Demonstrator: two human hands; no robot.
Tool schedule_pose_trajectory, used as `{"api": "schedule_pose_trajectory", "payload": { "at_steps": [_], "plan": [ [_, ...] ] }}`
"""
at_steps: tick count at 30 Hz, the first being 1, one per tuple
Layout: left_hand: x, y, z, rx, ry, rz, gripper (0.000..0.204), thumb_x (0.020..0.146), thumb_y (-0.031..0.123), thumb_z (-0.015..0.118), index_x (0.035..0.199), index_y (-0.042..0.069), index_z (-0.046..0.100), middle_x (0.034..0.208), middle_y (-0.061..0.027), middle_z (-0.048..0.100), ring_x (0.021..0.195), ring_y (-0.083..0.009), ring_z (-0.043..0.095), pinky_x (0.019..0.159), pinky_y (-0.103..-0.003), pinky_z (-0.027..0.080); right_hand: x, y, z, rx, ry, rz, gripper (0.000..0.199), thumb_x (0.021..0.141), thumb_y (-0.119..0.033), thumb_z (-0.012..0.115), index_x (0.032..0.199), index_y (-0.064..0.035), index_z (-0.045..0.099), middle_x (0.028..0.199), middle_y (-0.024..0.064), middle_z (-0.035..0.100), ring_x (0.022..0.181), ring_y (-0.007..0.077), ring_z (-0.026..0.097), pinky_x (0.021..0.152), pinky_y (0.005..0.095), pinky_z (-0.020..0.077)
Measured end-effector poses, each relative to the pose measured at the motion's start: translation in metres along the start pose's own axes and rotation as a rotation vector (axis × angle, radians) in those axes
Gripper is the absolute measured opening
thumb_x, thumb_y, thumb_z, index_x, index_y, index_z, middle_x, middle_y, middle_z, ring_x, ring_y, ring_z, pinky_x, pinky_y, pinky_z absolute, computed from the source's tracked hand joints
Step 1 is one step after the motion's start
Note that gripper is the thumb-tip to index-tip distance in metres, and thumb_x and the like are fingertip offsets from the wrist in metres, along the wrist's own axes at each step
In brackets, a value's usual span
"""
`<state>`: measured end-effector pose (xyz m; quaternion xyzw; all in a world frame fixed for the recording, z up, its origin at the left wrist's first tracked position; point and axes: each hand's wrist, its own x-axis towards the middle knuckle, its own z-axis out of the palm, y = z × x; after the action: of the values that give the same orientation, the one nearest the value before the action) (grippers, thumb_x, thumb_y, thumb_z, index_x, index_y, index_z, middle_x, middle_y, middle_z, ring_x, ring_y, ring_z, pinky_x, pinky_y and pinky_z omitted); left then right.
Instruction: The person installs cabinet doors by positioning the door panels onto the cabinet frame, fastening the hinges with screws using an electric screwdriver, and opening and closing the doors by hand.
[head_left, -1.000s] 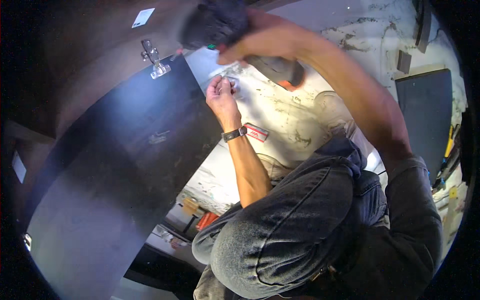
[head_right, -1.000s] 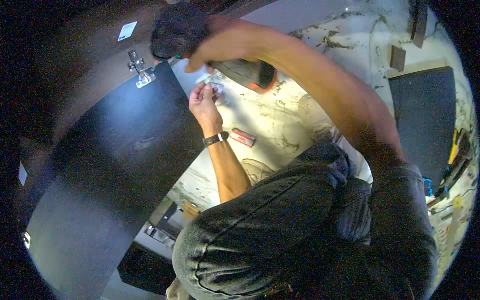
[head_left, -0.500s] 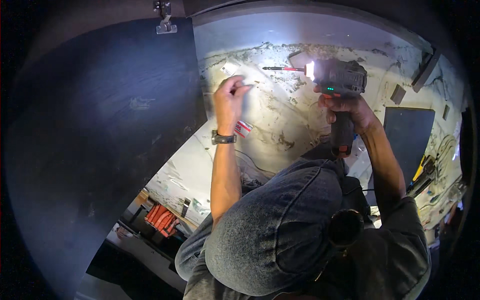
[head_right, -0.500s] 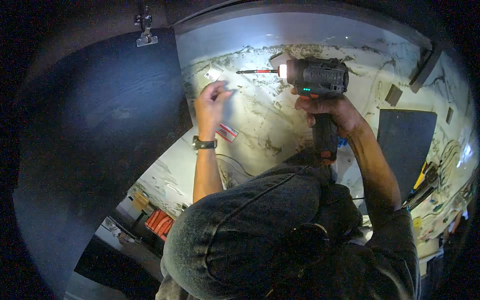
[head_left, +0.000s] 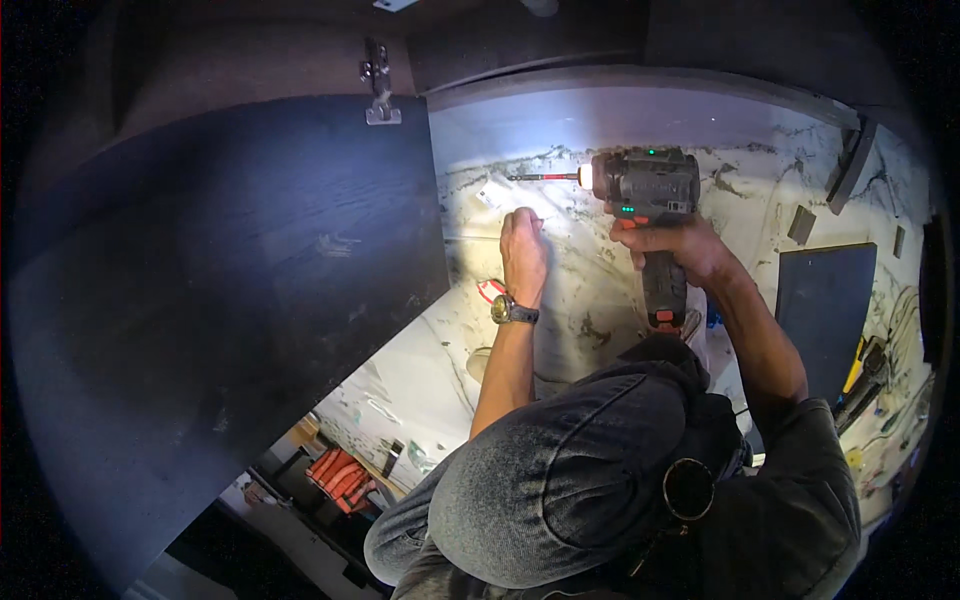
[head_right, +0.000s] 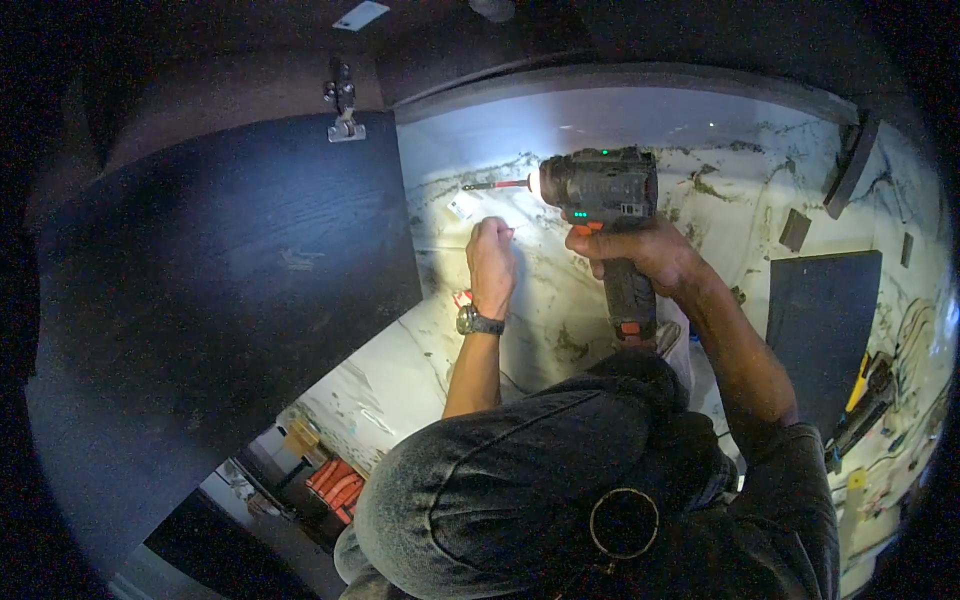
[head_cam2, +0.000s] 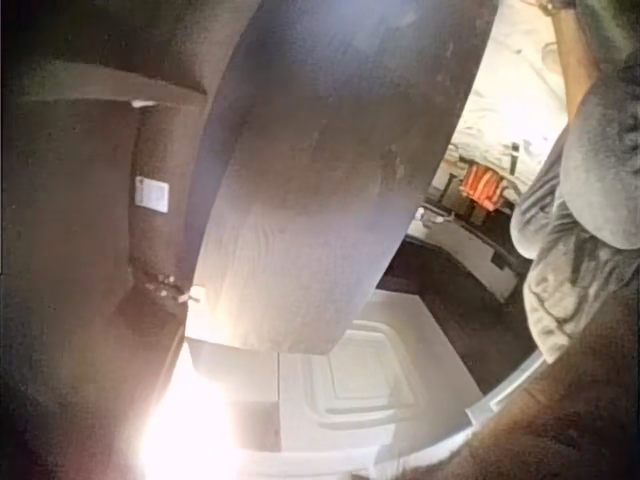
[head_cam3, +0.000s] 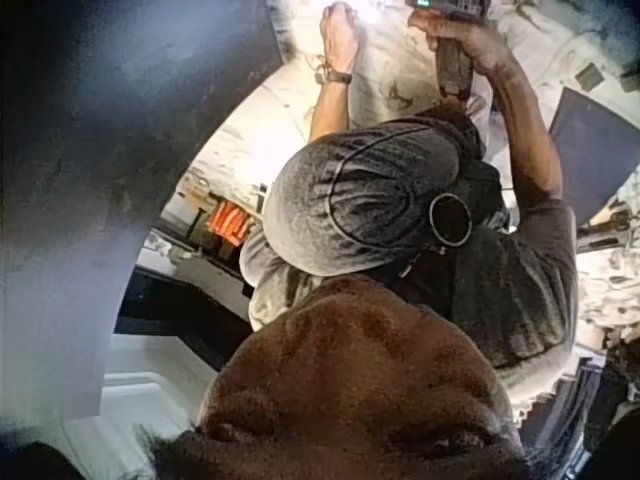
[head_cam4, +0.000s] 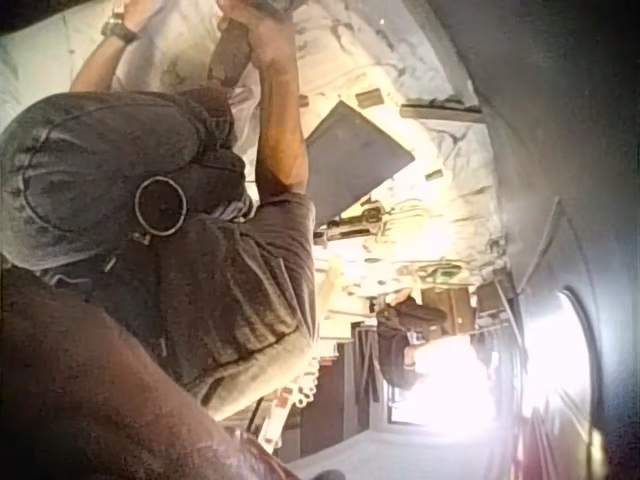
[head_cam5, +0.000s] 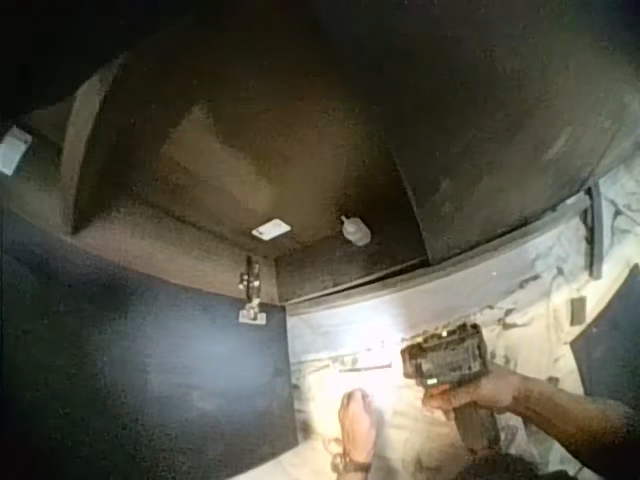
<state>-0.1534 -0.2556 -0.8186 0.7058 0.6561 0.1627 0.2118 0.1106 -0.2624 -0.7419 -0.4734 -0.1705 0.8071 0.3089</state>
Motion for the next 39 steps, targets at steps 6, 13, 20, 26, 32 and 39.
{"api": "schedule_pose_trajectory", "payload": {
  "at_steps": [6,13,20,26,32,39],
  "plan": [
    [0.022,0.011,-0.015,-0.738,-0.135,-0.452,0.014,0.093,0.002,0.057,0.107,0.001,0.060,0.097,-0.0144,0.065,0.086,-0.0309,0.064,0.078,-0.042,0.054,-0.014,0.004,-0.008,0.043,0.041,-0.062,0.045,0.078,-0.007,0.076,0.120,0.0000,0.061,0.096,0.0076,0.066,0.073,0.0168,0.061,0.064,0.0312,0.0513],
    [0.081,0.109,-0.059,-1.741,-0.068,-0.334,0.018,0.098,0.009,0.056,0.113,-0.001,0.058,0.116,-0.0155,0.064,0.109,-0.0316,0.063,0.099,-0.051,0.052,-0.036,0.000,-0.005,0.186,0.128,-0.183,0.048,0.080,-0.003,0.072,0.125,0.0005,0.058,0.096,0.0073,0.065,0.070,0.0163,0.060,0.064,0.0316,0.0511],
    [0.100,0.145,-0.075,-1.851,-0.019,-0.162,0.015,0.098,0.010,0.056,0.107,-0.001,0.060,0.116,-0.0142,0.064,0.107,-0.0259,0.062,0.105,-0.044,0.047,-0.051,-0.033,0.025,0.239,0.078,-0.344,0.052,0.079,-0.006,0.075,0.127,-0.0011,0.057,0.095,0.0059,0.065,0.067,0.0158,0.060,0.064,0.0305,0.0514],
    [0.117,0.162,-0.129,-1.938,-0.051,-0.021,0.016,0.098,0.010,0.057,0.109,-0.001,0.061,0.116,-0.0130,0.064,0.107,-0.0238,0.062,0.103,-0.040,0.048,-0.065,-0.068,0.052,0.099,0.021,-0.510,0.045,0.079,-0.008,0.077,0.119,-0.0028,0.060,0.098,0.0052,0.066,0.072,0.0175,0.063,0.065,0.0312,0.0529],
    [0.129,0.176,-0.206,-1.960,-0.094,0.066,0.016,0.098,0.012,0.056,0.109,0.001,0.061,0.118,-0.0111,0.062,0.106,-0.0207,0.060,0.097,-0.033,0.050,-0.082,-0.125,0.090,-0.594,0.165,-1.032,0.034,0.079,-0.017,0.081,0.106,-0.0050,0.065,0.090,0.0048,0.068,0.077,0.0150,0.065,0.067,0.0304,0.0521],
    [0.135,0.183,-0.271,-1.994,-0.062,0.479,0.018,0.098,0.013,0.057,0.113,0.002,0.059,0.116,-0.0094,0.059,0.101,-0.0168,0.057,0.093,-0.030,0.048,-0.121,-0.179,0.145,-0.778,0.043,-1.142,0.027,0.077,-0.016,0.081,0.100,-0.0059,0.071,0.095,0.0075,0.074,0.088,0.0187,0.071,0.077,0.0311,0.0549]
  ]
}}
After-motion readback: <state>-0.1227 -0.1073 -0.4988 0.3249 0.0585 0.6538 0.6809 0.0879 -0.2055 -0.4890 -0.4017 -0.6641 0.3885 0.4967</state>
